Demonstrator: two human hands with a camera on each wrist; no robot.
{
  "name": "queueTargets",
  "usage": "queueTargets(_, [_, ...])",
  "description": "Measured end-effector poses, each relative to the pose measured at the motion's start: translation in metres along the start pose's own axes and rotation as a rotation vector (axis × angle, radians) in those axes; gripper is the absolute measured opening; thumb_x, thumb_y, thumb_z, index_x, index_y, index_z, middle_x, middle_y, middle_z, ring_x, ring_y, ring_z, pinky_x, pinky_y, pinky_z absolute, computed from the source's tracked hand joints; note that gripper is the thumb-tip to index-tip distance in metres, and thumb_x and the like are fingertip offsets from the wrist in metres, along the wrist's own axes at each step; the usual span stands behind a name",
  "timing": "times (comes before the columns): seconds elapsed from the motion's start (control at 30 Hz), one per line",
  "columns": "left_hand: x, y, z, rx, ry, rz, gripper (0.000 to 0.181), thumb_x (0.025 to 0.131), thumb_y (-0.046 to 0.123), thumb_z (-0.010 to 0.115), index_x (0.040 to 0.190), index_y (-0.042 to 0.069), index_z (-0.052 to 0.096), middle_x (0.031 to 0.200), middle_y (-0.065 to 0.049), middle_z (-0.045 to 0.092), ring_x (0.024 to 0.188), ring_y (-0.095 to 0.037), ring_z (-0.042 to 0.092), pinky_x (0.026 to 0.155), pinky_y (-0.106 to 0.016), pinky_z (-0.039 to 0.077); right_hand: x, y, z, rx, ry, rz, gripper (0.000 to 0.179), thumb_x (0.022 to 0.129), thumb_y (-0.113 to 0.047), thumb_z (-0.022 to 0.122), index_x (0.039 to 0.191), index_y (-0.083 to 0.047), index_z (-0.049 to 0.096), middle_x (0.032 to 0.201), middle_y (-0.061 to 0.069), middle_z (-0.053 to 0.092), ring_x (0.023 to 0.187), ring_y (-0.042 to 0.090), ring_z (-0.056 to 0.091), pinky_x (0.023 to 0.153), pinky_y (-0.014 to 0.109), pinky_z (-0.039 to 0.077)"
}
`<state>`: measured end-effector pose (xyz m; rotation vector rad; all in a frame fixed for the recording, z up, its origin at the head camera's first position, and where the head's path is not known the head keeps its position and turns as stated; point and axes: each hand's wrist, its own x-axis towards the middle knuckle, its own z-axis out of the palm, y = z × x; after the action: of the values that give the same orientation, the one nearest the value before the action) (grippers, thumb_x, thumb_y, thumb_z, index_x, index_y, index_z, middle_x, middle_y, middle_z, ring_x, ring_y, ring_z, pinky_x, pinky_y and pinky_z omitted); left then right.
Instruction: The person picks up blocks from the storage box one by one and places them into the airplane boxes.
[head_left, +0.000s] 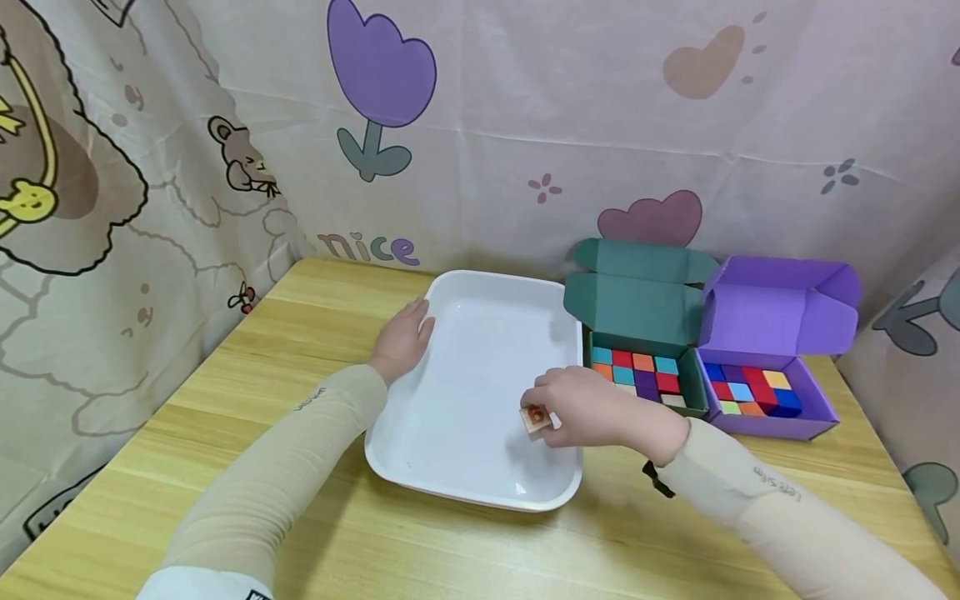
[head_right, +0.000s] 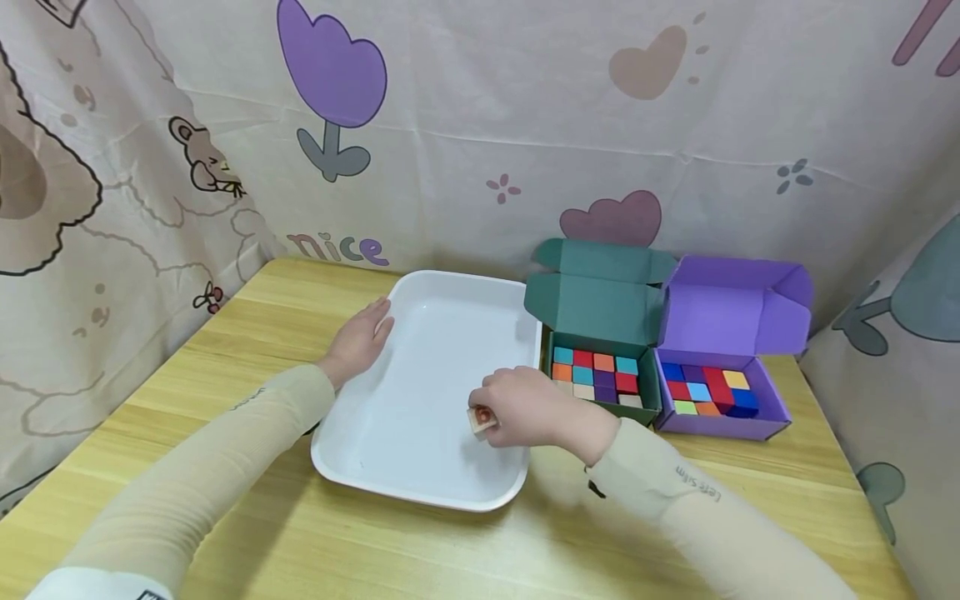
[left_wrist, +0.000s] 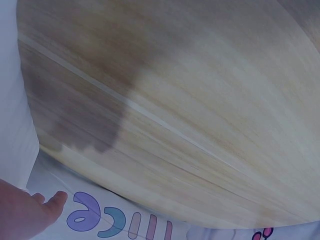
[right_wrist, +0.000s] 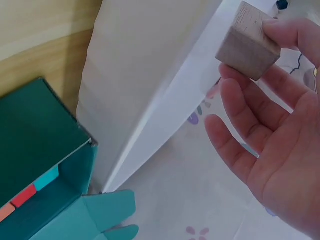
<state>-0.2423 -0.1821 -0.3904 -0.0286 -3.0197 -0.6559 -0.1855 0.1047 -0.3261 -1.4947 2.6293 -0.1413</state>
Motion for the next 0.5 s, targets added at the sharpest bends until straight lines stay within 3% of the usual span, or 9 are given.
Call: queueTargets(0.5, [0.001, 0.001, 0.001, 0.016, -0.005, -0.005, 0.053, 0.103, 0.029, 0.029, 0.146, -0.001, 0.026, 0.154, -0.016, 0.023, 0.143, -0.032, 0.022, 0.12, -0.042, 0.018, -0.017, 0.017, -0.005, 0.068, 0.049, 0.092, 0.026, 0.074, -0.02, 0.076, 0.096, -0.014, 0.064, 0.082, -0.008, 0.06, 0.072, 0.006, 0.05, 0.06, 0.017, 0.047])
